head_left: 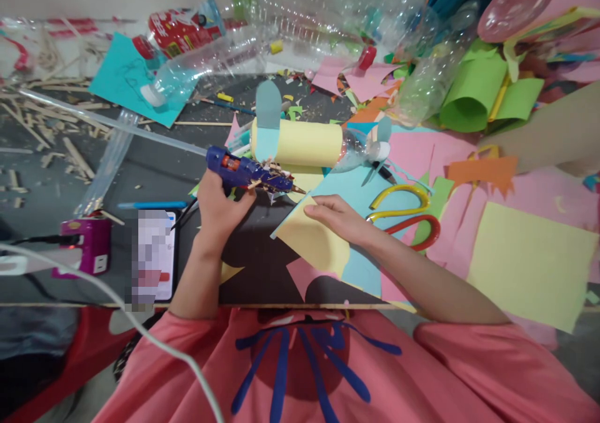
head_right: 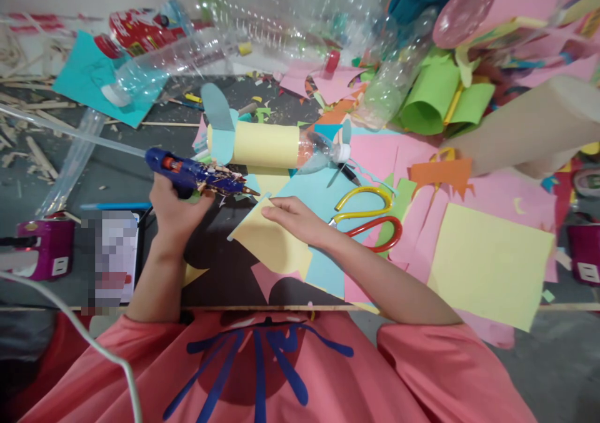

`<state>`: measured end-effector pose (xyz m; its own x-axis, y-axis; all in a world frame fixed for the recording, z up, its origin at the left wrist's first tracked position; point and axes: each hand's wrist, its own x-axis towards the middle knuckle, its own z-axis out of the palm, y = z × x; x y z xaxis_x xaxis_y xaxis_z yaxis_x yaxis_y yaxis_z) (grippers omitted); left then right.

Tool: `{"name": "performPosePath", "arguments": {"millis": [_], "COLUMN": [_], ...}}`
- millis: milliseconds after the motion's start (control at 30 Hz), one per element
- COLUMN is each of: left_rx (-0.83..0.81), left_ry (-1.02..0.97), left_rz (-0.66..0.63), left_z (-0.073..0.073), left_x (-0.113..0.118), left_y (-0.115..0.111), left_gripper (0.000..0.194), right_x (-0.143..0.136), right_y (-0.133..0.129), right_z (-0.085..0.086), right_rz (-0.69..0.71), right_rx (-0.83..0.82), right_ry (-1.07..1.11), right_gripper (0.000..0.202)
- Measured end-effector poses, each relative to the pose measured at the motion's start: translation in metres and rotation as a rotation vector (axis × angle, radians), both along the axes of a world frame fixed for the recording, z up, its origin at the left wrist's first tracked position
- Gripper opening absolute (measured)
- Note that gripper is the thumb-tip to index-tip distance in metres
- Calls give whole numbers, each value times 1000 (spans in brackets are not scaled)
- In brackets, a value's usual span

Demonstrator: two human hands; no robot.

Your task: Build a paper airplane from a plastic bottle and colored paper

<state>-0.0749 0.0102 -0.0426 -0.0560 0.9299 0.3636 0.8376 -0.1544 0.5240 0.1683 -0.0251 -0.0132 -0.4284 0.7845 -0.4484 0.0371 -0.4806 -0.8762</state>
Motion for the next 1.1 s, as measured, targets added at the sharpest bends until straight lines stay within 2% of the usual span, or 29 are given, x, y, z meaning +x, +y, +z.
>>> {"name": "performPosePath", "arguments": {"millis": [400, 1100], "left_rx": [-41, -88], "left_ry": [27, 31], "left_rz": [-4, -8], "left_z": [-4, 0], "left_x": [-1, 0], "left_y": [-1, -1], "left_gripper": [36, 32], "right_x": [0, 0], "right_y": [-1, -1], "right_z": [2, 2], "right_rz": [76, 79], "right_rx": [0, -9], "right_ry": [51, 20], "right_gripper": [43, 43]}}
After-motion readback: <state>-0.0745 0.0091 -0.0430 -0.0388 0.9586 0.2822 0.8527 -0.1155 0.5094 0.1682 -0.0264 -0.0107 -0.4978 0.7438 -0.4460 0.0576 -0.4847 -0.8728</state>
